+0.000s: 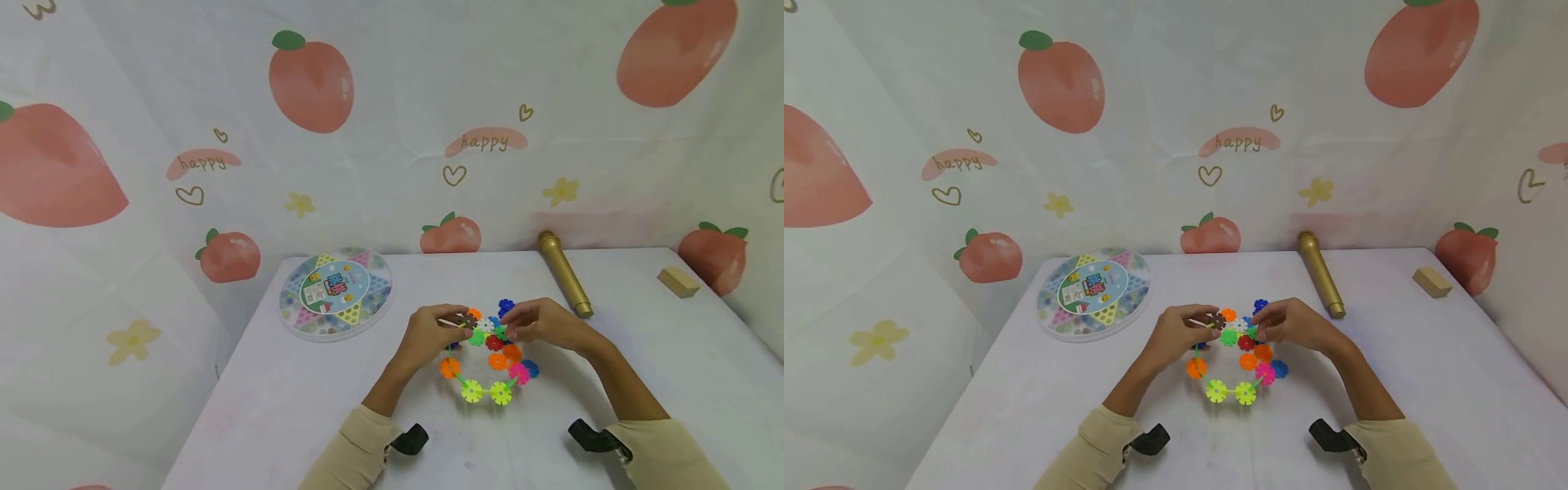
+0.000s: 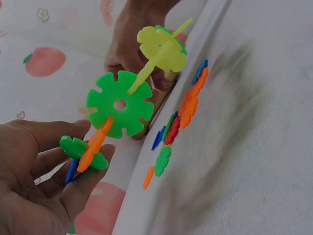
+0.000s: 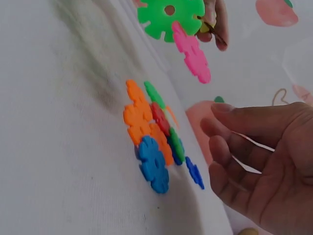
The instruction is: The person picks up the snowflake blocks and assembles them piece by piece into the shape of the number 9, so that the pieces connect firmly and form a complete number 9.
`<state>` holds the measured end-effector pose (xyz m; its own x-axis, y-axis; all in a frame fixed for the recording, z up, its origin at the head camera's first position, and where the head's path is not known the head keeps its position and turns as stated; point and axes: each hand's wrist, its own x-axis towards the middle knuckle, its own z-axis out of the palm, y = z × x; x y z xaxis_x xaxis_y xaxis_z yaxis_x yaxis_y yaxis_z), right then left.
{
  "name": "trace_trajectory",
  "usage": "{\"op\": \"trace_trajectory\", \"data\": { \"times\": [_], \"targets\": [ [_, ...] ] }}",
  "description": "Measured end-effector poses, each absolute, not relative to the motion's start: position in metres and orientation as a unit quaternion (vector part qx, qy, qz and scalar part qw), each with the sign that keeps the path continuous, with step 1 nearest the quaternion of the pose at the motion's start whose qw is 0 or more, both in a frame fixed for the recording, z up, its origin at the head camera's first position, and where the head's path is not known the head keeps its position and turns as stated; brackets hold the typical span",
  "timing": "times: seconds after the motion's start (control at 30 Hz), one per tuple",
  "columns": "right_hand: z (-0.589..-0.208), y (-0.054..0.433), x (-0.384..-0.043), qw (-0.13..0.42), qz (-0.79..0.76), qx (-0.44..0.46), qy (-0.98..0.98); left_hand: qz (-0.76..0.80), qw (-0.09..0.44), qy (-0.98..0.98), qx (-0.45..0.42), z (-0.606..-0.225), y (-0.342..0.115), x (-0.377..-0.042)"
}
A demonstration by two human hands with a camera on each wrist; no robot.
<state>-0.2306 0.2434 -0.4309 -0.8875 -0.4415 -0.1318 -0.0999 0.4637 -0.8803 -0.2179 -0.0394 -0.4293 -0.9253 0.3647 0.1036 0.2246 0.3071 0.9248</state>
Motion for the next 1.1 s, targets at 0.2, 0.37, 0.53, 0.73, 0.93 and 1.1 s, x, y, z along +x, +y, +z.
{"op": "trace_trajectory", "data": {
  "times": [0.2, 0.37, 0.53, 0.73, 0.93, 1.1],
  "targets": [
    [-0.436, 0.245, -0.23, 0.183, -0.468, -0.165, 0.848, 0.556, 0.072, 0.809, 0.177, -0.427, -0.041, -0.218],
    [-0.44, 0.251, -0.227, 0.192, -0.46, -0.172, 0.85, 0.555, 0.072, 0.81, 0.173, -0.426, -0.042, -0.219],
    [-0.444, 0.257, -0.221, 0.2, -0.457, -0.179, 0.848, 0.535, 0.065, 0.825, 0.171, -0.426, -0.041, -0.219],
    [-0.442, 0.26, -0.21, 0.214, -0.449, -0.185, 0.848, 0.528, 0.07, 0.83, 0.162, -0.427, -0.04, -0.218],
    [-0.442, 0.259, -0.203, 0.209, -0.414, -0.197, 0.864, 0.532, 0.075, 0.827, 0.164, -0.429, -0.039, -0.218],
    [-0.441, 0.258, -0.2, 0.202, -0.395, -0.198, 0.874, 0.532, 0.076, 0.827, 0.163, -0.429, -0.038, -0.217]
  ]
}}
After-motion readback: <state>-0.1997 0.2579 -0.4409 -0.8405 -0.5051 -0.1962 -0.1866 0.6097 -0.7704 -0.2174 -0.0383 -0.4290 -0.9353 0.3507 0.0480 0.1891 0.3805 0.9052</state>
